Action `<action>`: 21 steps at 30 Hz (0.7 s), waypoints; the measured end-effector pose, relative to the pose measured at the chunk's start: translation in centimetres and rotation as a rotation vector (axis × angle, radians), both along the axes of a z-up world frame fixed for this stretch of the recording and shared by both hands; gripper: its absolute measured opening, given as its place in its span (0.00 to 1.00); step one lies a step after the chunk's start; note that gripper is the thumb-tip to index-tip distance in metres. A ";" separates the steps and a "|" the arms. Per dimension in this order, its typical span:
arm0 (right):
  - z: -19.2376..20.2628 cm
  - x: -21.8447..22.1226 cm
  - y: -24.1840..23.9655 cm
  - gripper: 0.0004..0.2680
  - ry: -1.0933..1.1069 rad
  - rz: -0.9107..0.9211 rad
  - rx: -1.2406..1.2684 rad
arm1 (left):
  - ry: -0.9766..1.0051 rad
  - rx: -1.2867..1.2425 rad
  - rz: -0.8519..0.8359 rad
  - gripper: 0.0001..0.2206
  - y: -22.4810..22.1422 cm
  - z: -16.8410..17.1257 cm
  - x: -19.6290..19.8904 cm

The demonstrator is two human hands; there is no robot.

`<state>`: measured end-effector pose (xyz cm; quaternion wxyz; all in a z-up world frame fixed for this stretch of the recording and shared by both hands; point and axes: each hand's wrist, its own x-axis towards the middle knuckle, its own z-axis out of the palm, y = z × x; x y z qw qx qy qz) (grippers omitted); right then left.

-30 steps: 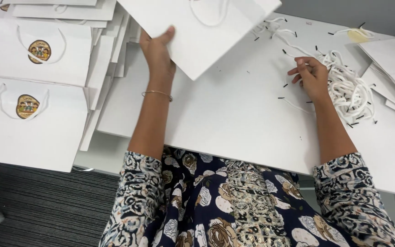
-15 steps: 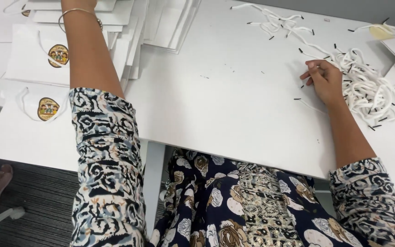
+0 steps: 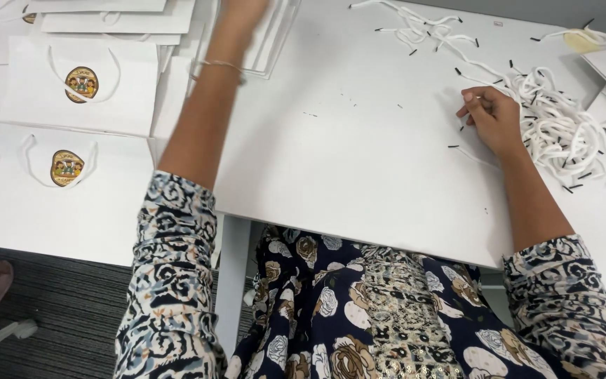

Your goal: Assembling white paper bags by threading and securing white string handles through pre-punched holes.

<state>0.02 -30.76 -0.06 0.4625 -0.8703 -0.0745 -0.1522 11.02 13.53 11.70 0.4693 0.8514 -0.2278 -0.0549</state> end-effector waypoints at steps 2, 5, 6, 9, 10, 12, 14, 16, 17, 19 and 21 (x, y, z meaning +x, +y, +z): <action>0.1 -0.1 0.0 0.10 -0.010 0.004 0.006 | 0.005 0.112 -0.066 0.45 -4.8 -2.8 -1.6; 0.8 -0.2 -0.2 0.09 0.000 -0.012 0.005 | -0.003 0.221 -0.153 0.47 -13.6 -9.4 -6.1; 1.1 -0.3 -0.3 0.08 0.018 0.000 -0.023 | -0.069 0.289 -0.350 0.45 -16.1 -11.2 -8.3; 1.8 -0.5 -1.2 0.08 0.001 0.016 -0.056 | -0.168 0.376 -0.615 0.43 -20.1 -13.1 -14.8; 2.1 -0.7 -1.8 0.08 -0.031 0.036 -0.063 | -0.196 0.393 -0.668 0.42 -21.1 -13.1 -17.0; 3.3 -1.6 -3.5 0.08 -0.074 0.013 -0.052 | -0.287 0.415 -0.667 0.39 -21.7 -13.2 -18.8; 4.1 -2.4 -6.1 0.08 -0.118 -0.003 -0.038 | -0.376 0.436 -0.660 0.37 -22.3 -13.4 -19.7; 4.4 -3.1 -9.2 0.08 -0.189 -0.036 -0.088 | -0.460 0.359 -0.618 0.34 -22.8 -13.9 -19.9; 4.2 -3.7 -11.6 0.08 -0.190 -0.052 -0.087 | -0.465 0.359 -0.634 0.34 -22.8 -14.0 -19.9; 4.0 -4.8 -16.2 0.07 -0.277 -0.231 -0.126 | -0.462 0.339 -0.605 0.32 -22.9 -14.0 -19.9; 3.5 -6.2 -21.0 0.07 -0.349 -0.367 -0.164 | -0.464 0.328 -0.600 0.31 -22.9 -13.8 -20.0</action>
